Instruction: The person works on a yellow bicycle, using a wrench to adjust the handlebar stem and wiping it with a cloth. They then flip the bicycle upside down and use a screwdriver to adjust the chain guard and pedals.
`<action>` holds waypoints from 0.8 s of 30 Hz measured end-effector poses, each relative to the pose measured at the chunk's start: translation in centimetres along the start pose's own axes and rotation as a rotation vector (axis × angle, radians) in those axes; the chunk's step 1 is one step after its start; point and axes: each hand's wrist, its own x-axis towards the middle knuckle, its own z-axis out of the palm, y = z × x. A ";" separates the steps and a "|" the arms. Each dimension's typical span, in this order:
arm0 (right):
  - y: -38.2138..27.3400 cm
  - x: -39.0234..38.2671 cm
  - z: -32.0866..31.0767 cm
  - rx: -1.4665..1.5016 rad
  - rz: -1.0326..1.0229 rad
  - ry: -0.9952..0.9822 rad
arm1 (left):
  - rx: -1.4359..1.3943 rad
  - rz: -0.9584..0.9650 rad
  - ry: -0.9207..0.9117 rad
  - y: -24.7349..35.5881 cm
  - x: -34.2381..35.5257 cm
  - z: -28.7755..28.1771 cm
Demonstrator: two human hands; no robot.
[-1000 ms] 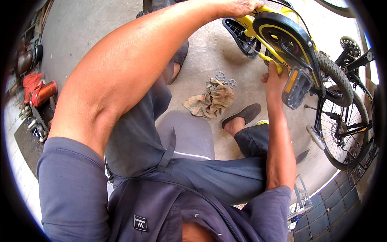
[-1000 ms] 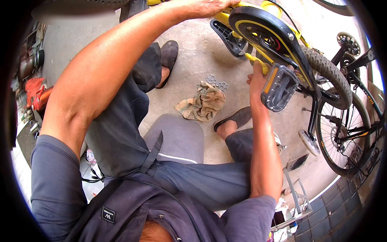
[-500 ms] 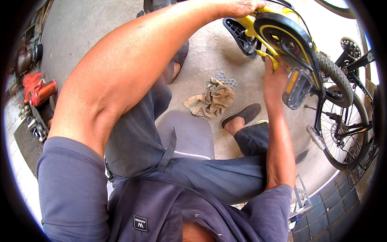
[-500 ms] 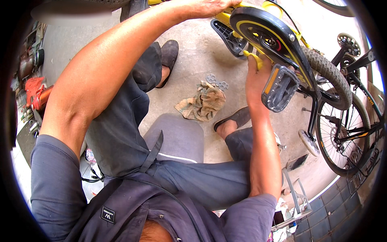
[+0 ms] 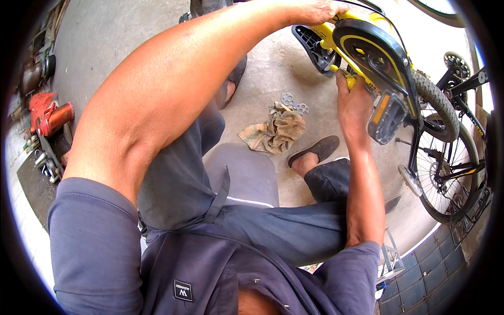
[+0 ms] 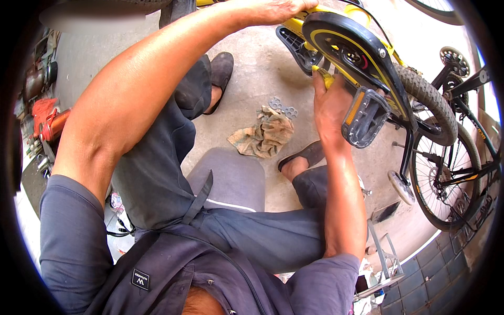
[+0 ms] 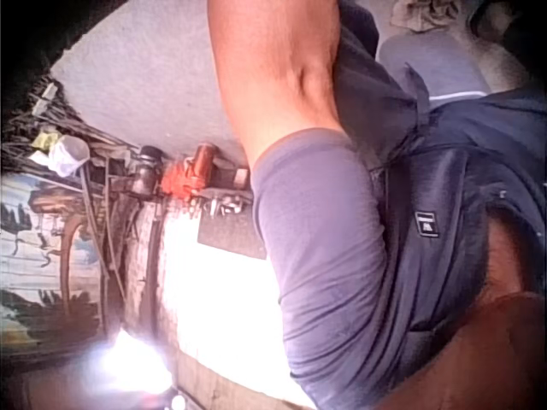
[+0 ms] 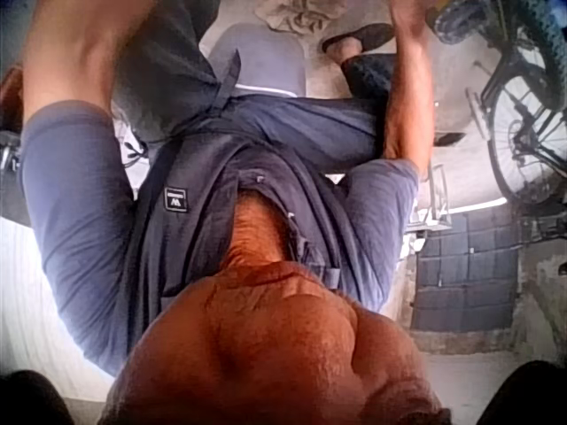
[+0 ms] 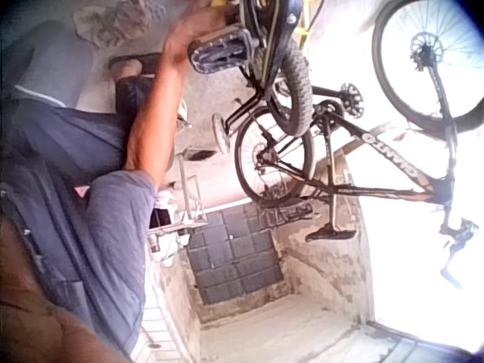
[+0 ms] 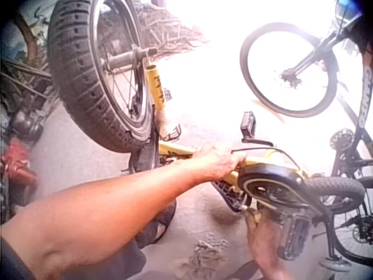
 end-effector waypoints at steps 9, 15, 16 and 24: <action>1.3 0.3 1.2 0.056 0.096 0.032 | 0.240 0.083 -0.051 -0.5 0.7 0.5; 0.3 0.3 0.2 0.274 0.204 -0.066 | 0.263 0.037 -0.064 -0.9 1.2 1.0; 0.3 0.2 0.3 0.266 0.195 -0.093 | 0.255 0.036 -0.059 -0.8 1.2 1.0; -0.3 0.0 -0.6 0.170 0.065 -0.112 | 0.268 0.036 -0.039 -0.7 1.1 1.0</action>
